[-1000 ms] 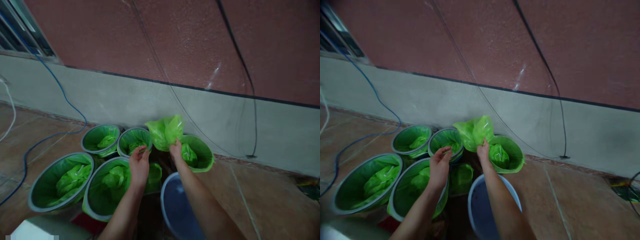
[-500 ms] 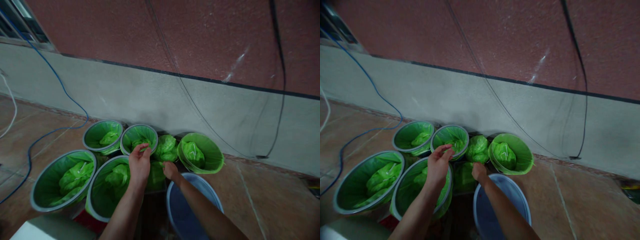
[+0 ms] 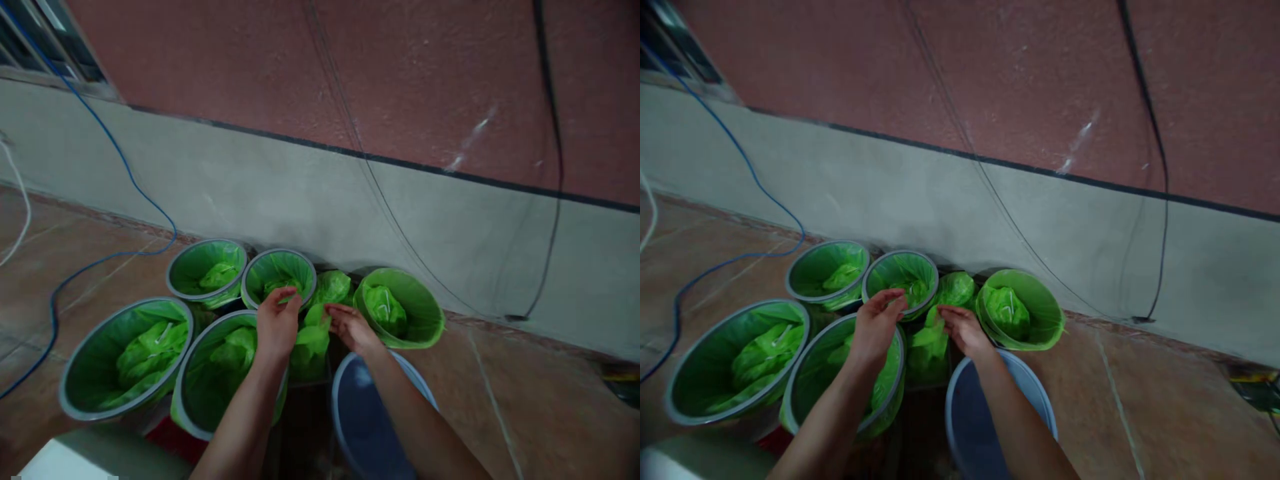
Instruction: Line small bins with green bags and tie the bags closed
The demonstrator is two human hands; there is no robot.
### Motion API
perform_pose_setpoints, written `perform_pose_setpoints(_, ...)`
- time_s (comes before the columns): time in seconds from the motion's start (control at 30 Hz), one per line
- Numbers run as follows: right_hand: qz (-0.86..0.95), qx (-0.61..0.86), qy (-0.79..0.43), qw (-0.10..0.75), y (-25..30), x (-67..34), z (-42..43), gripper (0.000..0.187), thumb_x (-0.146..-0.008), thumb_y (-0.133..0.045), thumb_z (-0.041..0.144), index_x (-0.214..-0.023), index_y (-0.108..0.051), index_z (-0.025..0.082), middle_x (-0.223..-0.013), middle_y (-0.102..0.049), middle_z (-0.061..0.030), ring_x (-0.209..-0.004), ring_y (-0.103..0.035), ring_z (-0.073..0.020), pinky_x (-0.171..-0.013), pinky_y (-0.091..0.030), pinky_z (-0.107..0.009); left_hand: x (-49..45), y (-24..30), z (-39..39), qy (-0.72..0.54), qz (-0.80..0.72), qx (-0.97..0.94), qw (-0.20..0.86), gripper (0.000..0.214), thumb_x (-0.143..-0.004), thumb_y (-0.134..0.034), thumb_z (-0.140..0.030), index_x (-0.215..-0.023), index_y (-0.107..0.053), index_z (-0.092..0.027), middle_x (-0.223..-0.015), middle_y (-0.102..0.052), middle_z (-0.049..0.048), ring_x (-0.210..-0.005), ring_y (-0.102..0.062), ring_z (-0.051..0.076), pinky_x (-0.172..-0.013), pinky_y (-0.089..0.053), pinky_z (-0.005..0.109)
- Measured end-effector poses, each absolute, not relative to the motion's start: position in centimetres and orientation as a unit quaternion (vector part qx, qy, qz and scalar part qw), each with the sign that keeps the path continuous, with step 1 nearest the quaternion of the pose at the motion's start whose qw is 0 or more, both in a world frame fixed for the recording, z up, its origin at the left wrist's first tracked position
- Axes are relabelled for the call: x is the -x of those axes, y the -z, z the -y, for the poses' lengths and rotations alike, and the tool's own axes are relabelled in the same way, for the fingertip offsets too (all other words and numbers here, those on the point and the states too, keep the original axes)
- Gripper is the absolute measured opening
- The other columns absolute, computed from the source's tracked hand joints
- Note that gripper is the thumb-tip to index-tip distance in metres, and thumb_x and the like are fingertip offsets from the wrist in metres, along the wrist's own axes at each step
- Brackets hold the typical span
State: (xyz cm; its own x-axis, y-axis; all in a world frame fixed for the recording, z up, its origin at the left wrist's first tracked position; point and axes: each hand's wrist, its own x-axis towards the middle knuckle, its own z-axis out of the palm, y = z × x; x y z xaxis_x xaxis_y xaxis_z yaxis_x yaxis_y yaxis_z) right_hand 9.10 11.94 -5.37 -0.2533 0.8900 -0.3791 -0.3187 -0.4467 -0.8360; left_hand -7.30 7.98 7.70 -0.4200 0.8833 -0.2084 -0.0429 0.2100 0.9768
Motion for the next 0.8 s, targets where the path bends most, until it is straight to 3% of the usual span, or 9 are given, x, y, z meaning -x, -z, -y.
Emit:
perform_pose_setpoints(0.1, 0.308, 0.487, -0.697, 0.426, 1.3, -10.2, -11.0, 0.035, -0.054, -0.086, 0.031, -0.086, -0.076, 0.018, -0.081, -0.074, -0.0037, -0.073, -0.065, -0.0163, -0.066, -0.049, -0.028, 7.3, -7.2, -7.8, -0.463, -0.668, -0.397, 0.427, 0.035, -0.070, -0.064, -0.031, -0.100, -0.066, -0.014, -0.079, -0.069, 0.0041, -0.067, -0.061, 0.015, -0.062, -0.045, 0.025)
perform_pose_setpoints(0.23, 0.337, 0.376, -0.741, 0.443, -4.2, -9.8, -10.0, 0.033, -0.067, -0.080, 0.032, -0.098, -0.076, 0.020, -0.091, -0.075, -0.0041, -0.081, -0.066, -0.0156, -0.073, -0.050, -0.029, 6.9, -6.9, -7.1, -0.382, -0.652, -0.519, 0.400, 0.056, -0.067, -0.063, -0.017, -0.122, -0.058, -0.013, -0.122, -0.064, 0.0139, -0.105, -0.063, 0.024, -0.088, -0.049, 0.034)
perform_pose_setpoints(0.3, 0.350, 0.335, -0.753, 0.446, -6.7, -9.2, -9.6, 0.029, -0.070, -0.078, 0.029, -0.097, -0.076, 0.020, -0.092, -0.075, -0.0038, -0.082, -0.066, -0.0151, -0.076, -0.051, -0.029, 6.7, -7.1, -6.6, -0.367, -0.628, -0.576, 0.372, 0.066, -0.063, -0.062, -0.010, -0.128, -0.054, -0.012, -0.130, -0.060, 0.0146, -0.116, -0.058, 0.026, -0.099, -0.044, 0.037)
perform_pose_setpoints(0.4, 0.370, 0.268, -0.768, 0.449, -10.1, -8.6, -8.6, 0.025, -0.074, -0.075, 0.028, -0.098, -0.075, 0.020, -0.097, -0.074, -0.0045, -0.085, -0.065, -0.0155, -0.078, -0.052, -0.031, 6.4, -7.9, -6.0, -0.347, -0.604, -0.620, 0.362, 0.061, -0.065, -0.060, -0.009, -0.126, -0.057, -0.014, -0.118, -0.067, 0.0104, -0.110, -0.061, 0.024, -0.098, -0.044, 0.036)
perform_pose_setpoints(0.6, 0.446, 0.218, -0.718, 0.488, -16.8, -10.1, -6.1, 0.035, -0.077, -0.070, 0.034, -0.110, -0.071, 0.022, -0.110, -0.071, -0.0065, -0.099, -0.063, -0.0191, -0.085, -0.051, -0.033, 6.2, -8.8, -5.2, -0.314, -0.641, -0.628, 0.311, 0.027, -0.078, -0.056, -0.023, -0.099, -0.071, -0.015, -0.082, -0.073, 0.0072, -0.080, -0.066, 0.022, -0.073, -0.047, 0.029)
perform_pose_setpoints(0.7, 0.474, 0.267, -0.631, 0.553, -17.7, -12.3, -6.0, 0.040, -0.076, -0.072, 0.033, -0.116, -0.067, 0.027, -0.113, -0.069, -0.0040, -0.104, -0.061, -0.0183, -0.089, -0.049, -0.033, 6.6, -8.6, -5.2, -0.352, -0.650, -0.604, 0.297, 0.023, -0.074, -0.053, -0.021, -0.085, -0.073, -0.015, -0.070, -0.071, 0.0053, -0.070, -0.064, 0.020, -0.065, -0.045, 0.026)
perform_pose_setpoints(0.8, 0.489, 0.403, -0.517, 0.575, -14.7, -14.6, -5.6, 0.053, -0.073, -0.074, 0.033, -0.124, -0.061, 0.028, -0.115, -0.067, -0.0039, -0.103, -0.061, -0.0180, -0.089, -0.049, -0.033, 7.3, -8.4, -5.4, -0.490, -0.637, -0.506, 0.314, 0.025, -0.069, -0.049, -0.021, -0.080, -0.071, -0.015, -0.067, -0.069, 0.0019, -0.062, -0.060, 0.017, -0.059, -0.045, 0.025)
